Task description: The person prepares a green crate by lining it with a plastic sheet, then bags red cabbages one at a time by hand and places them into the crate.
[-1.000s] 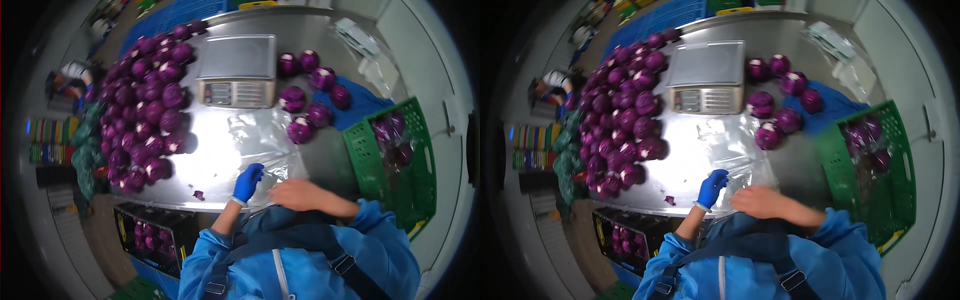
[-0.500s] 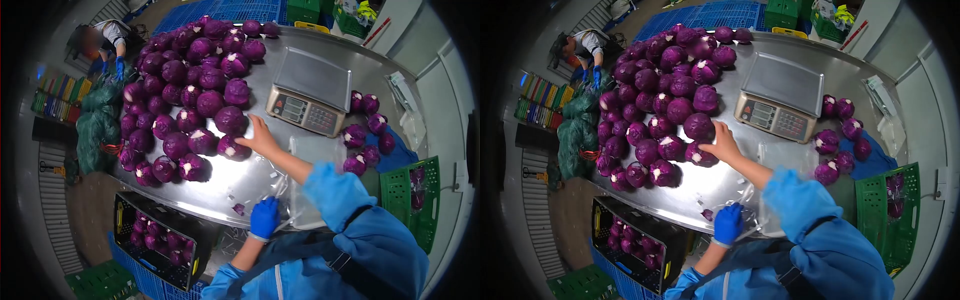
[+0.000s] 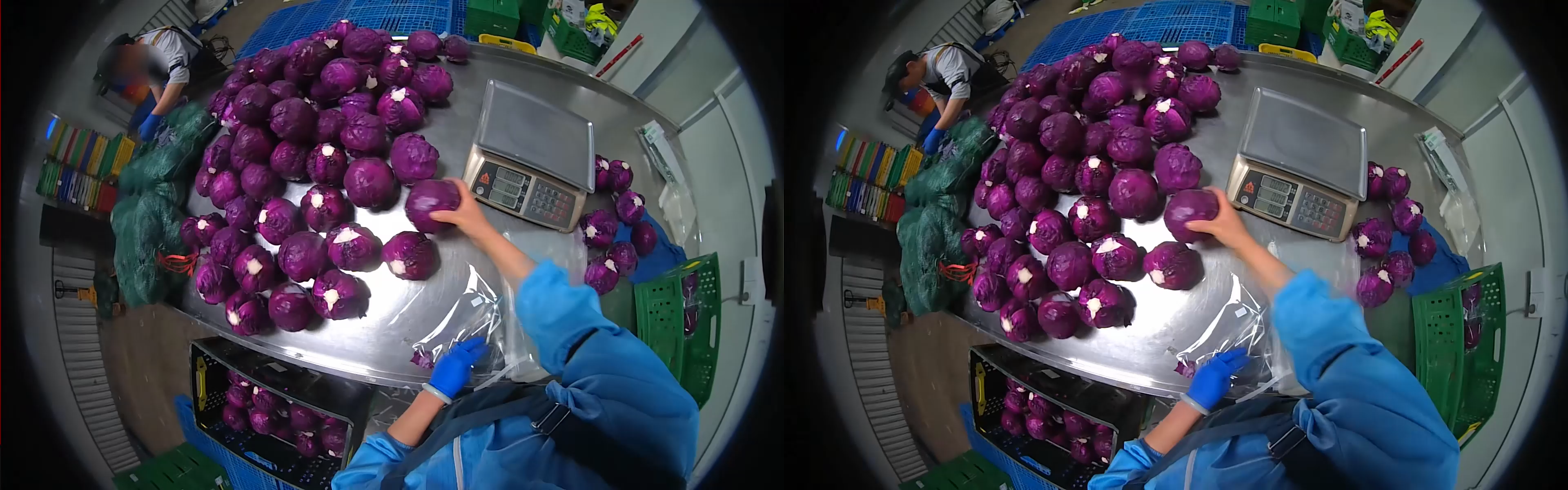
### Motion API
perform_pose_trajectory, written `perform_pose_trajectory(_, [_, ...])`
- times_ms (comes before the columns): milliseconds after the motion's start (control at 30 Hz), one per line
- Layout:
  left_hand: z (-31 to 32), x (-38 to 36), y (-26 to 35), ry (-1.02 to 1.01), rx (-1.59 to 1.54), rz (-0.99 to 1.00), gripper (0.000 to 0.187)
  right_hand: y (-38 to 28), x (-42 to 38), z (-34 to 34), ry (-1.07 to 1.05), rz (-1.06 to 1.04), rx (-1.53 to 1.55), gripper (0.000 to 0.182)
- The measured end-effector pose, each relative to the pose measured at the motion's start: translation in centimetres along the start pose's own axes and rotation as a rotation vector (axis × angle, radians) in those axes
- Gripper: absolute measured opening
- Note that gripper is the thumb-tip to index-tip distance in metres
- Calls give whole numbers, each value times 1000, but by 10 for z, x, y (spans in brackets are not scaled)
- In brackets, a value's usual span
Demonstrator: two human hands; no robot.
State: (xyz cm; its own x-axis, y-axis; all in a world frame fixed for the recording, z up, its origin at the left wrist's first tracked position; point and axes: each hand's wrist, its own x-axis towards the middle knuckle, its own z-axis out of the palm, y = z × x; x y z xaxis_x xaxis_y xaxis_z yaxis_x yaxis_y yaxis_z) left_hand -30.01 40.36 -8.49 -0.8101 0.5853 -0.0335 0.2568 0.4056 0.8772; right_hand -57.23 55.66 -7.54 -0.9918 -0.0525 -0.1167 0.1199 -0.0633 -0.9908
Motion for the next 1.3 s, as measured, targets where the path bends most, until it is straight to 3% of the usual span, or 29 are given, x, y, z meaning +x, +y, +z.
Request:
perform_pose_trajectory(67, [-1,7,-1,102,-19,-22,35,-23,-54,-30,-73,123,408,81])
perform_pose_trajectory(133, [-7,19,5,134,28,-86,28,-34,-126,-56,-190,392,742,94])
perform_pose_trajectory(167, [-3,21,0,138,17,-110,29,-16,-162,-73,-230,579,746,101])
perform_pose_trajectory(267, [-8,33,-3,126,-89,-94,38,-46,-252,-69,-252,666,767,97])
perform_pose_trajectory(300, [-27,38,22,35,-309,-174,49,-48,-269,-69,-252,630,762,89])
perform_pose_trajectory(367, [-28,34,25,9,-256,-25,64,-48,-291,-68,-196,535,492,85])
perform_pose_trajectory(467, [-20,22,55,-62,-125,-77,76,-26,-322,-58,101,408,-7,86])
perform_pose_trajectory(567, [10,16,76,-157,44,-185,83,-4,-335,-60,237,412,-369,89])
perform_pose_trajectory(600, [21,12,76,-105,83,-194,85,4,-341,-62,195,421,-242,87])
perform_pose_trajectory(700, [21,6,76,66,105,-92,84,-18,-341,-78,-9,410,-367,85])
perform_pose_trajectory(733, [16,4,80,89,129,-74,84,-20,-334,-78,75,56,-784,78])
perform_pose_trajectory(833, [20,-7,83,72,137,-10,86,5,-303,-75,-12,-131,-972,49])
perform_pose_trajectory(933, [-3,-11,100,162,204,25,82,2,-290,-65,-135,-133,-1018,27])
perform_pose_trajectory(1033, [-21,-33,124,284,271,53,66,-51,-314,-70,-28,-259,-834,27])
perform_pose_trajectory(1167, [2,-83,125,603,370,73,52,-64,-371,-87,-211,-262,-1014,23])
perform_pose_trajectory(1233, [15,-92,146,751,696,-24,52,-58,-404,-89,-235,-237,-1033,22])
perform_pose_trajectory(1300, [33,-116,152,600,755,-353,55,-54,-426,-100,-259,-168,-1082,21])
